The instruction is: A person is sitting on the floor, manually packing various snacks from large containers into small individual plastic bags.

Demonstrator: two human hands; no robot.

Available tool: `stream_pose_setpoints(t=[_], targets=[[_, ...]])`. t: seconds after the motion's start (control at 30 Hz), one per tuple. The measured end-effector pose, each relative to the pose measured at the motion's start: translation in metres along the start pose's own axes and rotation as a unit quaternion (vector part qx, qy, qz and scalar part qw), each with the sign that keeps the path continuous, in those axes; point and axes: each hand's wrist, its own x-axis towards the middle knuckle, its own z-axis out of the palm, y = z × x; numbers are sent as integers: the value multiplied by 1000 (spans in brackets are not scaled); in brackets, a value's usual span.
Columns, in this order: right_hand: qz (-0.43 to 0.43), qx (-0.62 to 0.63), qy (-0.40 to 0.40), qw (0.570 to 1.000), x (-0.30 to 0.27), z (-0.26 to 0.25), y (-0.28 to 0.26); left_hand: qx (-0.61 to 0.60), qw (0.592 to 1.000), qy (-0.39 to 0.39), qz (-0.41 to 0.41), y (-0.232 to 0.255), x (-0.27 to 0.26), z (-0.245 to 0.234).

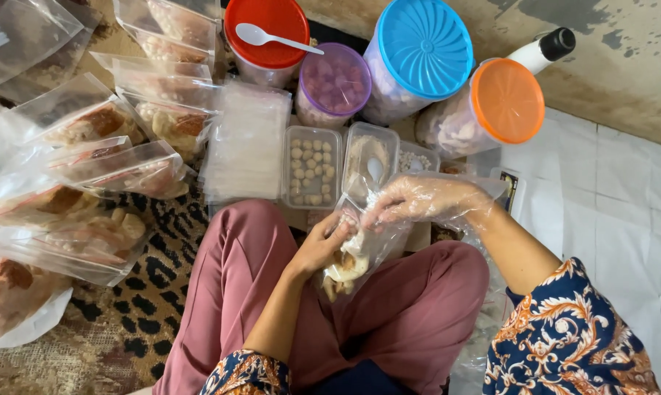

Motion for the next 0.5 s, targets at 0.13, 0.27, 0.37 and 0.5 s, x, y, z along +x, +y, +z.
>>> stream_pose_setpoints(t=[0.13, 0.27, 0.37, 0.5], targets=[[-37, 9, -6, 999, 1, 3, 0, 1, 1000, 0, 15, -7, 3, 2], [-48, 35, -21, 998, 8, 4, 7, 9, 1000, 0, 22, -15, 5, 1], [-31, 85, -11, 996, 12, 6, 11, 9, 999, -3, 34, -27, 6, -3], [-15, 111, -27, 993, 15, 8, 19, 6, 999, -2, 36, -63, 9, -9]])
